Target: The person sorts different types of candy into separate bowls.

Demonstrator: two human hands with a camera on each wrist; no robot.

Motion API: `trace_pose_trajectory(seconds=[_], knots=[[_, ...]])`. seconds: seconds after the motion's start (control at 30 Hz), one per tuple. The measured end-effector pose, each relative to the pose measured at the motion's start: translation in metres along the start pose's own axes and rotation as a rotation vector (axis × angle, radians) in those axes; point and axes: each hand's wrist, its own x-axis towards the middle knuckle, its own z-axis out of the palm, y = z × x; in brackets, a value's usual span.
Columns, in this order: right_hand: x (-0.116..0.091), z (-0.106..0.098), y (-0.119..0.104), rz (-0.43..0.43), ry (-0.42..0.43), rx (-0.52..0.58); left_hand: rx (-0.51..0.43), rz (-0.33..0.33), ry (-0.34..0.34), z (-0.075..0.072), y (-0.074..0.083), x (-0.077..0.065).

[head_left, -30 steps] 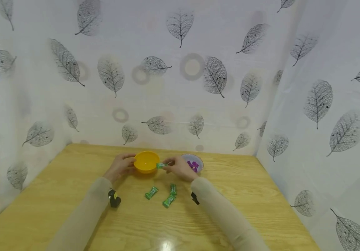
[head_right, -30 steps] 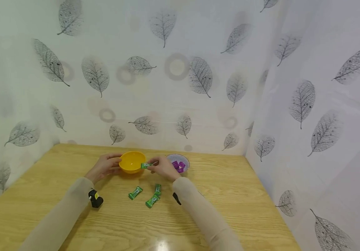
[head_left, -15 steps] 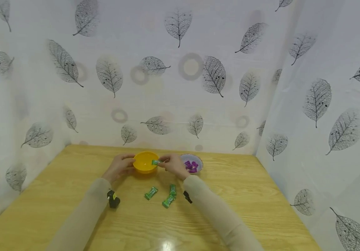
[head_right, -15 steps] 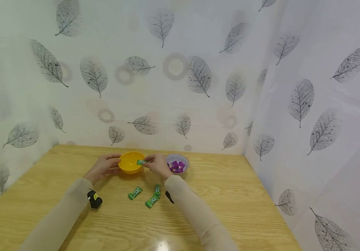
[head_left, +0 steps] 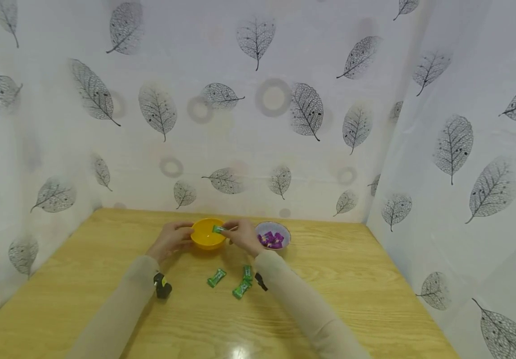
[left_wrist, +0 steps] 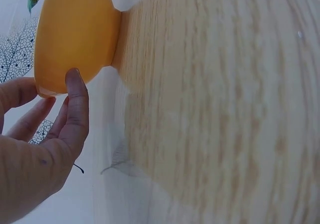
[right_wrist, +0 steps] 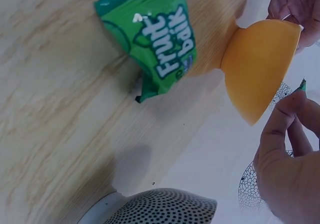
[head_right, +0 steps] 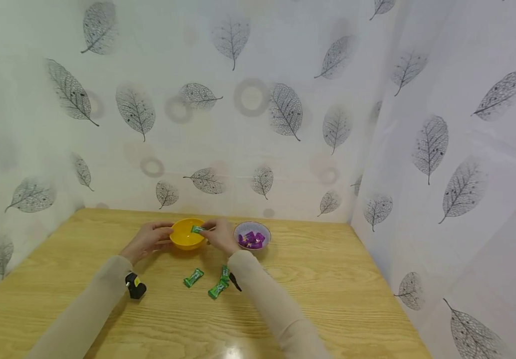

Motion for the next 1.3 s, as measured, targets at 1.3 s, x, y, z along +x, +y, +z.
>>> trace_pose_trajectory(seconds=[1.3], knots=[[-0.02, -0.033, 0.027, -0.082, -0.489, 0.126, 0.011, -0.004, -0.001, 0.0, 0.004, -0.002]])
